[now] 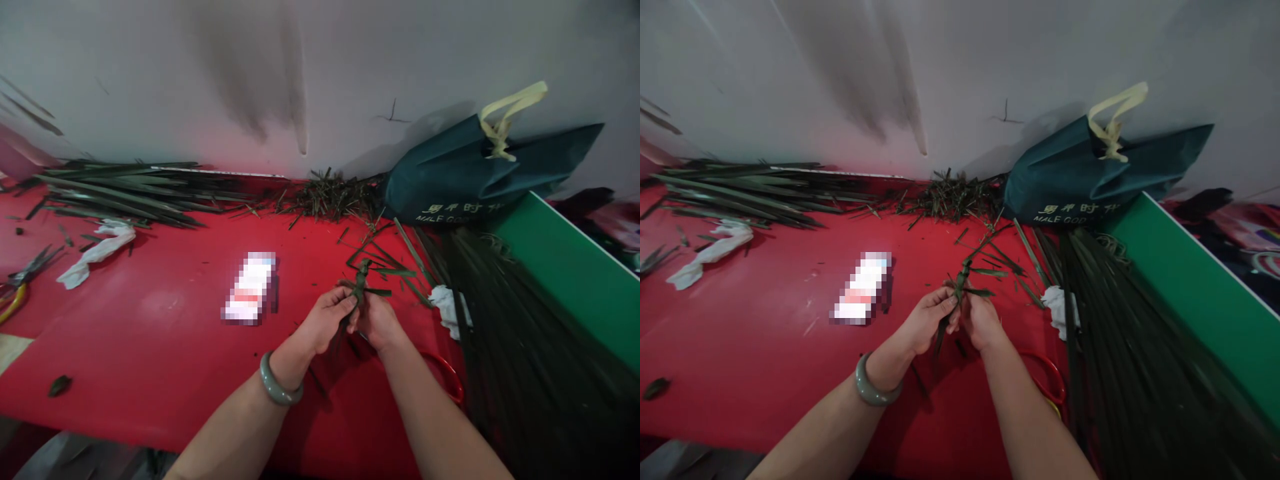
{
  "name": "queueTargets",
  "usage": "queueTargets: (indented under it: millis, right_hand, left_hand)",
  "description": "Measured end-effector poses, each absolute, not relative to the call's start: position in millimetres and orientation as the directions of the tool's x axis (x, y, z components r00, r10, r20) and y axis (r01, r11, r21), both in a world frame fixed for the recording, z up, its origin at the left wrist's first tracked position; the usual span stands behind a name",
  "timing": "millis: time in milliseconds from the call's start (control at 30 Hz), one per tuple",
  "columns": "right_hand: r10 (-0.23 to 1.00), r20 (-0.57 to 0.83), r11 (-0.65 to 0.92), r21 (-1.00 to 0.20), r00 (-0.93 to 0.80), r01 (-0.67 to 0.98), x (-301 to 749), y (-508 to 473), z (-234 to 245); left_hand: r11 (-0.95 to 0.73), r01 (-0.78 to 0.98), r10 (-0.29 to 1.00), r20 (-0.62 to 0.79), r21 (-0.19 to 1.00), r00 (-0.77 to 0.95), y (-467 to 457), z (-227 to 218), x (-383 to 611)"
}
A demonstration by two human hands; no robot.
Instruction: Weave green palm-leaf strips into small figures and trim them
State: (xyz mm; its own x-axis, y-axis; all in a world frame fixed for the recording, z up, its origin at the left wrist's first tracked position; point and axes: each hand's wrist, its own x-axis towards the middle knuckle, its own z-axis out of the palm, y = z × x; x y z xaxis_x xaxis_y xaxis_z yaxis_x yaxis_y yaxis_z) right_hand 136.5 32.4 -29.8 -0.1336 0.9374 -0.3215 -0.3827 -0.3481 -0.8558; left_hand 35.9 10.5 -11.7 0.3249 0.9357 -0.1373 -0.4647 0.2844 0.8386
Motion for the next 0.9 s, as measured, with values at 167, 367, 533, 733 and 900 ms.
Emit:
queueTargets:
  millis: [167, 367, 533, 733, 900]
  right_hand:
    - [0.934, -0.262, -0.348, -0.825, -0.244, -0.444, 141, 31, -26]
    - [0.950, -0.254, -0.310, -0.826, -0.181, -0.470, 142, 35, -30]
    - [0.981, -0.184, -0.191, -0.856, -0.063, -0.481, 137, 36, -39]
    - [0.980, -0.184, -0.198, -0.836, -0.079, -0.511, 132, 33, -35]
    - [0.973, -0.203, -0.230, -0.875, -0.109, -0.426, 128, 30, -33]
  left_hand:
    - [0.293, -0.447, 0.931, -0.145, 0.845, 0.336, 10, -12, 38]
    - [0.224, -0.421, 0.965, -0.140, 0.879, 0.222, 12, -16, 38]
    - [0.170, -0.328, 0.983, -0.135, 0.929, 0.127, 14, -19, 37]
    - [0.103, -0.240, 0.994, -0.107, 0.965, -0.004, 18, -25, 33]
    - [0.075, -0.248, 0.990, -0.101, 0.966, -0.094, 22, -32, 28]
